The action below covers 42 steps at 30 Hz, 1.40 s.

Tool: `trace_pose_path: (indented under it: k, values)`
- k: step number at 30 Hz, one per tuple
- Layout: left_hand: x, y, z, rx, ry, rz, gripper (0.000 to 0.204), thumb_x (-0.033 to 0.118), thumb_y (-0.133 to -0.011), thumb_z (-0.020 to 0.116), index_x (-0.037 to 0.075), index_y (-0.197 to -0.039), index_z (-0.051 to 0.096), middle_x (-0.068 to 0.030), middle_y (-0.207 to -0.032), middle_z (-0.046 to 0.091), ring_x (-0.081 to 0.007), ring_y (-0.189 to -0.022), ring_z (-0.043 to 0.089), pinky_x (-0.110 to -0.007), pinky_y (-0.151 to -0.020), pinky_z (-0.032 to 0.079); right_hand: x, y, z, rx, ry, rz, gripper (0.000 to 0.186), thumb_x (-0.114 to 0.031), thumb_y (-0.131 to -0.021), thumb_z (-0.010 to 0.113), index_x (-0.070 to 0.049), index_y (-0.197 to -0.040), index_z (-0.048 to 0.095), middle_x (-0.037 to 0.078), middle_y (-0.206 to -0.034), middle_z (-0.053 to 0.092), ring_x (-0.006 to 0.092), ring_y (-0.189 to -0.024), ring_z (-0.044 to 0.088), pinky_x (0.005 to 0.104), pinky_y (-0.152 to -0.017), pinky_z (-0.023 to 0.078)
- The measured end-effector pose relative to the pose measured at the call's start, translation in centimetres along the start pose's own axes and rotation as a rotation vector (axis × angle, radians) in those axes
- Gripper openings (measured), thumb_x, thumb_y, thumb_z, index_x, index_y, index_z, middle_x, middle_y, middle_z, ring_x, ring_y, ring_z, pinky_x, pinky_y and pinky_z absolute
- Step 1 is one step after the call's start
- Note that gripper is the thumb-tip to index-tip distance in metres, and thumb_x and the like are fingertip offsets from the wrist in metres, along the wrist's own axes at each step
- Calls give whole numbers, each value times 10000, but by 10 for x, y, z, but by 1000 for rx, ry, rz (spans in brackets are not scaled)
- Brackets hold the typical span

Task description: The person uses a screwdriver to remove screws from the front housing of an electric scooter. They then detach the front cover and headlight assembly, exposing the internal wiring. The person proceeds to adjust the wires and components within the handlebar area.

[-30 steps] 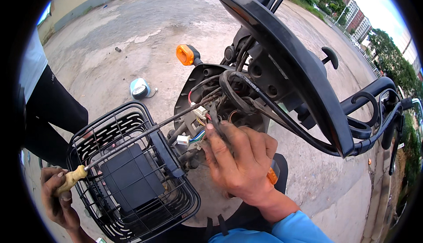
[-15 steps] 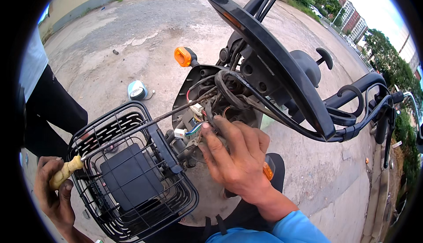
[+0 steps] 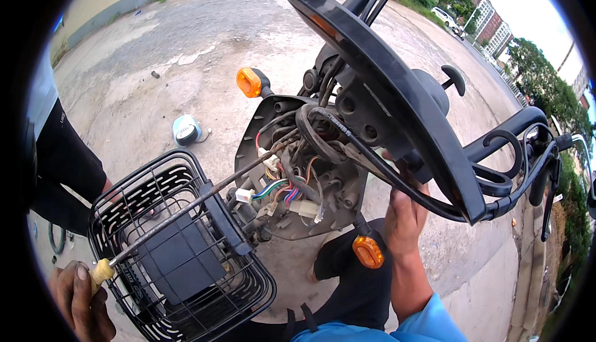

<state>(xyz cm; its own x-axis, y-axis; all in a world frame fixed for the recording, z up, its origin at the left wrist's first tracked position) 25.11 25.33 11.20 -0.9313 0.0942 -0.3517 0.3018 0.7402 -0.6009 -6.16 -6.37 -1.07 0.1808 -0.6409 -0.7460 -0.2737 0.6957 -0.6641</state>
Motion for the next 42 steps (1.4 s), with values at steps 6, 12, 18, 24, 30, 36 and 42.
trace_pose_path:
  k: [6, 12, 18, 24, 30, 36, 42]
  values:
    - [9, -12, -5, -199, -118, 75, 251, 72, -800, 818, -40, -992, 702, -174, -787, 690, -246, -620, 667, -302, -526, 507, 62, -28, 11, -72, -427, 413, 586, -432, -1023, 390, 9, -1400, 466, 172, -1411, 516, 275, -1280, 530, 421, -1084, 428]
    - [-1, -6, 0, -104, -2, 104, 277, 91, -806, 817, -65, -997, 691, -184, -752, 673, -266, -604, 667, -317, -509, 514, 82, -24, 4, -70, -309, 404, 578, -422, -1025, 388, 9, -1401, 465, 170, -1411, 516, 272, -1280, 530, 419, -1084, 426]
    - [-1, -18, -8, -124, 6, 30, 260, 82, -806, 811, -74, -977, 692, -199, -718, 666, -291, -590, 670, -332, -511, 530, 87, -15, 0, -55, -228, 403, 570, -412, -1027, 387, 10, -1402, 464, 169, -1412, 515, 269, -1279, 529, 416, -1085, 424]
    - [8, 19, -8, -195, 57, -309, 301, 112, -805, 734, -9, -1064, 641, -143, -803, 543, -232, -738, 524, -396, -651, 399, 83, -8, -8, -50, -176, 394, 562, -401, -1029, 385, 10, -1403, 462, 167, -1412, 515, 266, -1279, 529, 414, -1085, 423]
    - [-3, 31, 7, -168, 591, -1135, 543, 398, -790, 791, -25, -1042, 563, -85, -882, 526, -146, -755, 522, -280, -701, 425, 84, -12, -7, -61, -141, 384, 554, -391, -1031, 383, 11, -1404, 461, 166, -1413, 514, 263, -1278, 528, 412, -1086, 421]
    - [7, 19, 18, -146, 694, -1158, 539, 441, -752, 746, 23, -1021, 535, -65, -889, 491, -98, -695, 460, -214, -606, 361, 90, -14, -6, -62, -148, 381, 546, -380, -1033, 381, 11, -1405, 460, 164, -1413, 514, 260, -1278, 528, 410, -1086, 419]
    - [42, 35, 22, -308, 575, -593, 227, 93, -829, 756, -39, -1005, 700, -177, -895, 726, -286, -685, 679, -331, -630, 528, 94, -16, -4, -52, -120, 391, 539, -370, -1034, 380, 12, -1406, 458, 163, -1413, 513, 257, -1277, 527, 407, -1087, 418]
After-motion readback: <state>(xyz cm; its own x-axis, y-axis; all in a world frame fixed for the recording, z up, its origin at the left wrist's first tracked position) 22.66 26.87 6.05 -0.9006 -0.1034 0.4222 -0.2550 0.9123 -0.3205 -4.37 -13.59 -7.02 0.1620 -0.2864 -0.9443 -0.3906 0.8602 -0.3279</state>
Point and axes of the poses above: each hand's wrist, its own y-axis away from the middle knuckle, its own z-axis out of the palm, x = y × z, the point moved 1 cm from there along -y, towards the middle knuckle
